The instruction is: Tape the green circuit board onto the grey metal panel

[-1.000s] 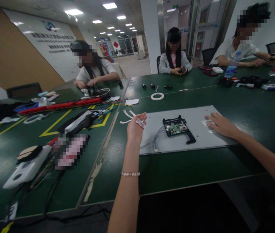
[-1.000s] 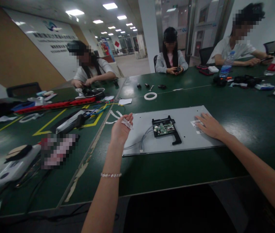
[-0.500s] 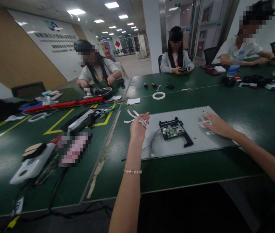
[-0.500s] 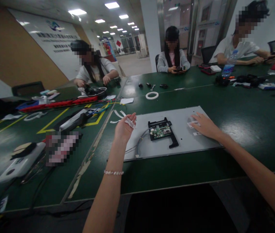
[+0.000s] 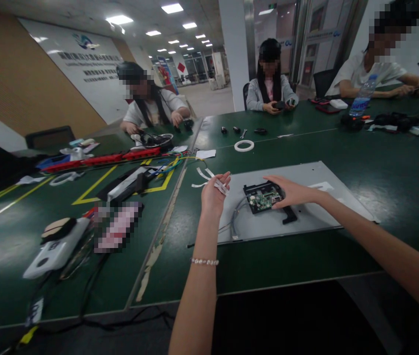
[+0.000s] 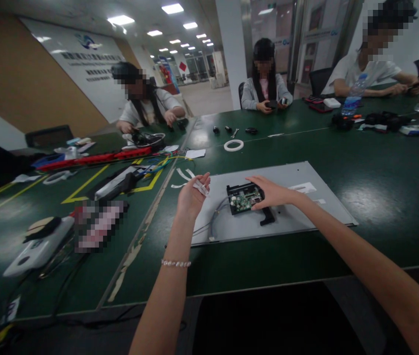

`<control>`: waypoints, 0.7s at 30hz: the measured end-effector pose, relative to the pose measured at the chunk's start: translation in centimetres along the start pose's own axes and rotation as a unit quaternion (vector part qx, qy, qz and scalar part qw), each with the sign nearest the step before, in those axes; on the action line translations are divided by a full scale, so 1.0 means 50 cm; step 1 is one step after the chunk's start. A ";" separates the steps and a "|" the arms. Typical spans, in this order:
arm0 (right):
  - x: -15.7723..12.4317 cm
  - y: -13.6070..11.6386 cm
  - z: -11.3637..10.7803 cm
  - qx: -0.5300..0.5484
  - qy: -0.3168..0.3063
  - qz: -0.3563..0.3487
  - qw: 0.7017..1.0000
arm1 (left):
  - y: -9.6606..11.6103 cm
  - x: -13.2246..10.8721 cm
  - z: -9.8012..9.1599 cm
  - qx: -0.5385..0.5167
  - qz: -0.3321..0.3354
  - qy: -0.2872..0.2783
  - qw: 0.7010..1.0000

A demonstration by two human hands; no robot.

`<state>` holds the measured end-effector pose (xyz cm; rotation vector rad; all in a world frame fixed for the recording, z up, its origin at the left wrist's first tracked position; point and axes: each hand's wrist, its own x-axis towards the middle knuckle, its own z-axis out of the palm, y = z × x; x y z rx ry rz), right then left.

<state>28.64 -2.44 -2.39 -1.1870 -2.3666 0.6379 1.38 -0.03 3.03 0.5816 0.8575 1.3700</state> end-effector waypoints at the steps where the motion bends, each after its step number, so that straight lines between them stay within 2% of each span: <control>1: -0.002 0.003 -0.001 -0.001 0.003 0.006 1.000 | 0.000 0.000 0.000 0.002 0.000 0.002 1.000; 6: -0.035 0.026 -0.011 -0.020 0.020 0.040 0.999 | -0.001 -0.001 0.002 0.006 -0.002 0.008 1.000; 13: -0.074 0.063 -0.027 -0.039 0.085 0.071 0.993 | -0.003 -0.001 0.001 0.008 -0.003 0.001 1.000; 17: -0.096 0.120 -0.039 -0.107 0.141 0.142 0.974 | -0.004 0.000 0.000 0.005 0.000 0.001 1.000; 21: -0.123 0.181 -0.027 -0.206 0.136 0.206 0.947 | -0.004 -0.002 0.002 0.011 -0.003 0.004 1.000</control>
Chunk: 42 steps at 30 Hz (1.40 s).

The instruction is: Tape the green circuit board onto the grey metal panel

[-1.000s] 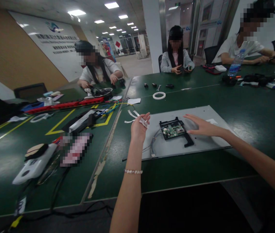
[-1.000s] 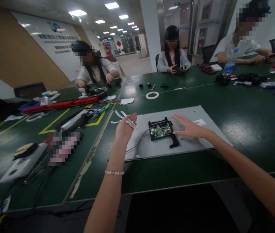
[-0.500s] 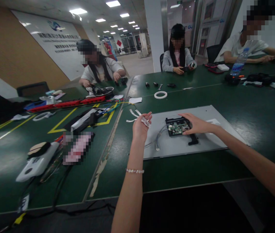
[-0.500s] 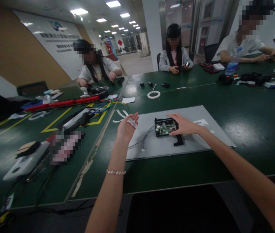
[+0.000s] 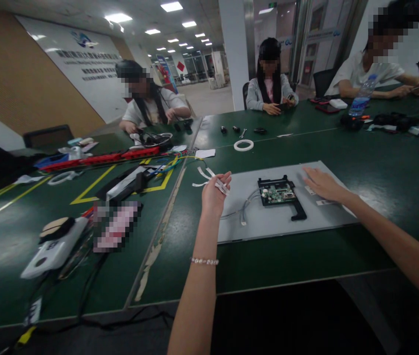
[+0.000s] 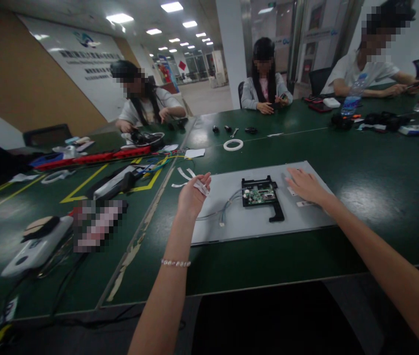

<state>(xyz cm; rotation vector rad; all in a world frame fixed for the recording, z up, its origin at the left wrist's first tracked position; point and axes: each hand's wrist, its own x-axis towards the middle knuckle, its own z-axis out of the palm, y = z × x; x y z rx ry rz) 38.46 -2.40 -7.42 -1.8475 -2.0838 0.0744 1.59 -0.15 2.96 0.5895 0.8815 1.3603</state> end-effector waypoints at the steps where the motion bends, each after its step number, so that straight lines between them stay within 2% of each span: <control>1: -0.003 0.007 0.008 -0.024 -0.003 -0.001 1.000 | 0.000 -0.001 0.001 0.001 -0.002 0.000 1.000; 5: -0.011 0.010 0.024 -0.073 -0.002 -0.013 0.997 | 0.000 -0.003 0.003 0.003 -0.005 0.000 1.000; 13: -0.023 -0.020 0.017 -0.092 0.003 -0.017 0.996 | -0.005 -0.001 0.003 0.011 -0.005 -0.002 1.000; 23: -0.032 -0.050 0.027 -0.071 0.006 -0.014 0.997 | -0.013 0.006 -0.001 0.016 -0.008 -0.008 1.000; 26: -0.030 -0.051 0.028 -0.026 0.018 -0.015 0.999 | -0.016 0.005 0.001 0.024 -0.018 -0.002 1.000; 29: -0.025 -0.049 0.016 0.078 0.036 -0.002 0.996 | -0.019 0.003 0.004 0.024 -0.023 -0.005 0.999; 34: -0.025 -0.031 -0.024 0.244 0.076 0.081 0.963 | -0.025 0.001 0.010 0.025 -0.036 -0.012 0.999; 37: -0.033 -0.019 -0.047 0.251 0.048 0.081 0.963 | -0.026 -0.001 0.014 0.027 -0.047 -0.014 0.998; 42: -0.048 -0.018 -0.079 0.159 -0.034 0.026 0.986 | -0.023 -0.005 0.015 0.026 -0.048 -0.012 0.998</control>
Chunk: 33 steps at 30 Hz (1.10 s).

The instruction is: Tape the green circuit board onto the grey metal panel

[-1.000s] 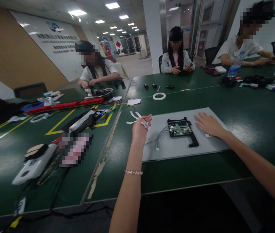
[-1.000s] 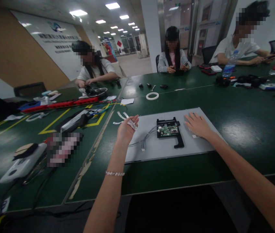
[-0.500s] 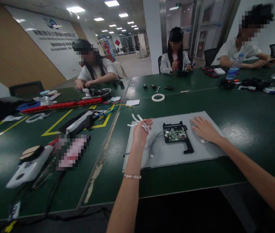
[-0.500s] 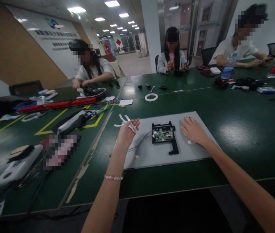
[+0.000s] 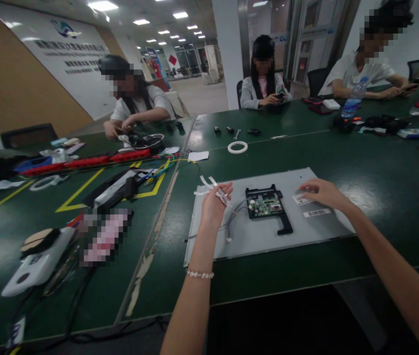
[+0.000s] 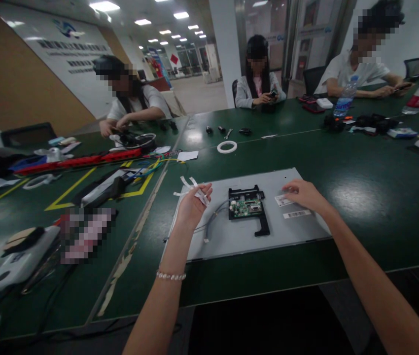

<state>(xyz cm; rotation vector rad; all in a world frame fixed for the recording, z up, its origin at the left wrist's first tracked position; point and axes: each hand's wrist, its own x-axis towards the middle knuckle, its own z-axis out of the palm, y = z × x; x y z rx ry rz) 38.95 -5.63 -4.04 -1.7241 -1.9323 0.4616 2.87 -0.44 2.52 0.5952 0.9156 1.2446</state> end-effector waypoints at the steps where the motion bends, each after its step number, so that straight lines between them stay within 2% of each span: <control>1: -0.002 -0.003 -0.003 -0.004 -0.013 -0.002 1.000 | 0.000 0.000 -0.001 0.002 -0.002 0.002 1.000; 5: -0.006 -0.007 -0.005 -0.004 -0.042 0.001 0.999 | -0.005 -0.001 -0.002 0.008 -0.005 -0.001 1.000; 13: 0.001 -0.008 0.011 -0.023 -0.047 -0.003 0.999 | -0.007 -0.009 0.001 0.011 -0.017 -0.006 1.000; 20: -0.001 0.012 0.011 -0.042 0.021 -0.030 0.998 | -0.015 -0.007 -0.006 0.006 -0.016 -0.003 1.000; 24: 0.001 0.017 0.013 -0.035 0.045 -0.038 0.998 | -0.023 -0.005 -0.010 0.008 -0.034 -0.030 0.999; 26: 0.004 -0.004 0.016 -0.001 0.072 -0.050 0.996 | -0.024 -0.005 -0.009 0.002 -0.052 -0.054 0.997; 29: 0.009 -0.067 0.022 0.071 0.100 -0.069 0.990 | -0.026 -0.007 -0.004 -0.014 -0.074 -0.091 0.993; 33: 0.022 -0.173 0.039 0.135 0.078 -0.088 0.984 | -0.027 -0.005 0.000 -0.029 -0.084 -0.121 0.989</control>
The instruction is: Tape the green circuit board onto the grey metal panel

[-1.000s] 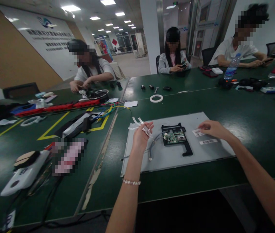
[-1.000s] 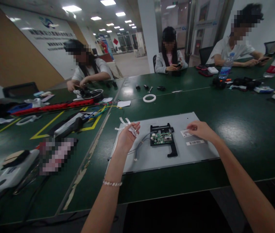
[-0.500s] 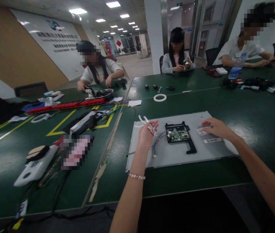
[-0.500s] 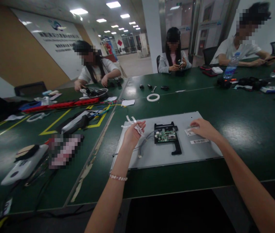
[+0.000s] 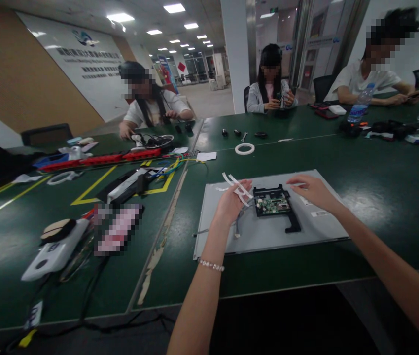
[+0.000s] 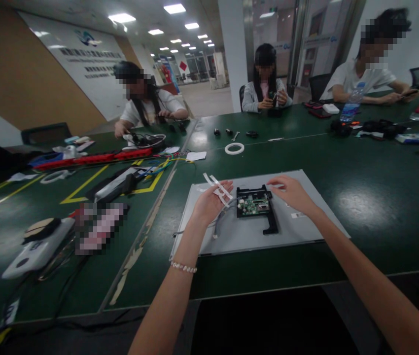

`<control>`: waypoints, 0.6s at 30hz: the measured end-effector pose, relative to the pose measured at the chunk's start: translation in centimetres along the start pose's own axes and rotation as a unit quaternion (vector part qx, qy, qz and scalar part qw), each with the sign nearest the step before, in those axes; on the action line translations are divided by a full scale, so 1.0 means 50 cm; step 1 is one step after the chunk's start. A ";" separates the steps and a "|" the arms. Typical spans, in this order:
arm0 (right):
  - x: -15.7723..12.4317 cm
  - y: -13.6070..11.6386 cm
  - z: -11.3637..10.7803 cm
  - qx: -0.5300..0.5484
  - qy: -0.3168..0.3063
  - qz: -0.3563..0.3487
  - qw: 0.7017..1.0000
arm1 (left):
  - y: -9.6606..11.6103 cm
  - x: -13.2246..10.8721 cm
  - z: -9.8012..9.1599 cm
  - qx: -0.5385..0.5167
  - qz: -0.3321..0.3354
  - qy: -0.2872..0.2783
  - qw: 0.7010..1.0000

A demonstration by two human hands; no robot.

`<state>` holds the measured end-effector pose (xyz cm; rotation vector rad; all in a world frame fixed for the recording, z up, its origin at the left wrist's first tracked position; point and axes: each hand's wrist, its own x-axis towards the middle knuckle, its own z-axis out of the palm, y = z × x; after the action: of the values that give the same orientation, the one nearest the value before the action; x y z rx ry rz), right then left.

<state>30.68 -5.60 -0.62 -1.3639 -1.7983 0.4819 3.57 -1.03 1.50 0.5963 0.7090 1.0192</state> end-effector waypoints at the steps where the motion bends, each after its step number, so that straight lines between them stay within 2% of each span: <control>1: 0.007 -0.018 0.012 0.002 -0.014 -0.005 1.000 | 0.000 0.001 0.000 -0.003 0.000 -0.003 1.000; 5: 0.025 -0.047 0.047 -0.064 -0.070 -0.027 0.995 | 0.001 0.000 -0.003 -0.025 0.004 0.007 1.000; 8: 0.016 -0.033 0.058 -0.112 -0.096 -0.025 0.989 | 0.004 -0.002 -0.005 -0.042 0.004 0.016 0.999; 14: -0.017 0.003 0.063 -0.151 -0.194 0.001 0.969 | 0.006 -0.003 -0.003 -0.059 -0.004 0.004 0.998; 18: -0.010 0.014 0.057 -0.137 -0.193 -0.010 0.972 | 0.007 -0.006 0.000 -0.067 -0.007 -0.001 0.998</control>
<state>28.96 -5.36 -3.01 -1.5130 -2.2609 0.5296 3.29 -1.18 1.85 0.4754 0.6355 1.0448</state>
